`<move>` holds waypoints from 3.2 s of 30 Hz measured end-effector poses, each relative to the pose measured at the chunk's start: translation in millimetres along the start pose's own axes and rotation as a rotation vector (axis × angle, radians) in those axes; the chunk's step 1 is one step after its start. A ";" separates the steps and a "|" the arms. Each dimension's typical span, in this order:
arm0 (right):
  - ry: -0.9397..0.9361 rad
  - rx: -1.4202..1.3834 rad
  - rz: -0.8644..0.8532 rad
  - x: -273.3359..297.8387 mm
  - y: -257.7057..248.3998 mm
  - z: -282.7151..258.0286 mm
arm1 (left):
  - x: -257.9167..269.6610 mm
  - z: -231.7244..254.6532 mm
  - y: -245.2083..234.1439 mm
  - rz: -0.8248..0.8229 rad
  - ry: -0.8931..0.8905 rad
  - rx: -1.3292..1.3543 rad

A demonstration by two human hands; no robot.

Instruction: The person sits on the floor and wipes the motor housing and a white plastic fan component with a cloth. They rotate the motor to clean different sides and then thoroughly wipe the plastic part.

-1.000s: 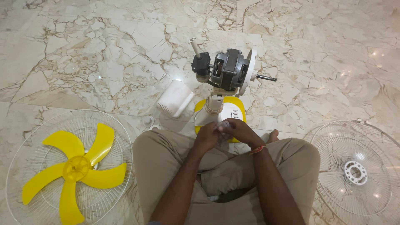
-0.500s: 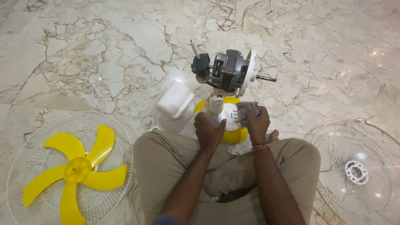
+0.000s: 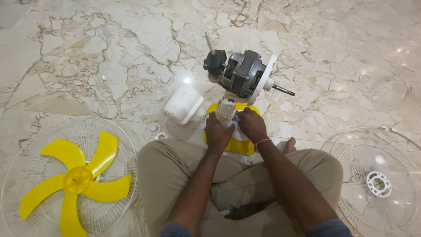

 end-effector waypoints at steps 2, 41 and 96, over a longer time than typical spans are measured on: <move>-0.036 0.016 -0.079 0.1 12.6 -6.7 | -8.2 -1.1 -2.5 0.014 0.022 0.037; -0.151 0.006 -0.245 -8.5 -7.3 -7.2 | -58.3 9.7 -0.8 -0.442 0.244 0.050; 0.217 -0.111 -0.539 67.2 69.2 13.2 | -67.9 -18.3 43.7 -0.648 0.344 0.182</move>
Point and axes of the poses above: each hand's wrist, its own x-axis away from the middle knuckle, its own y-axis out of the palm, z = x × y, the point moved 8 cm from there along -x, towards the middle knuckle, and after that the axes turned 14 degrees about -y, right-handed, at the moved point
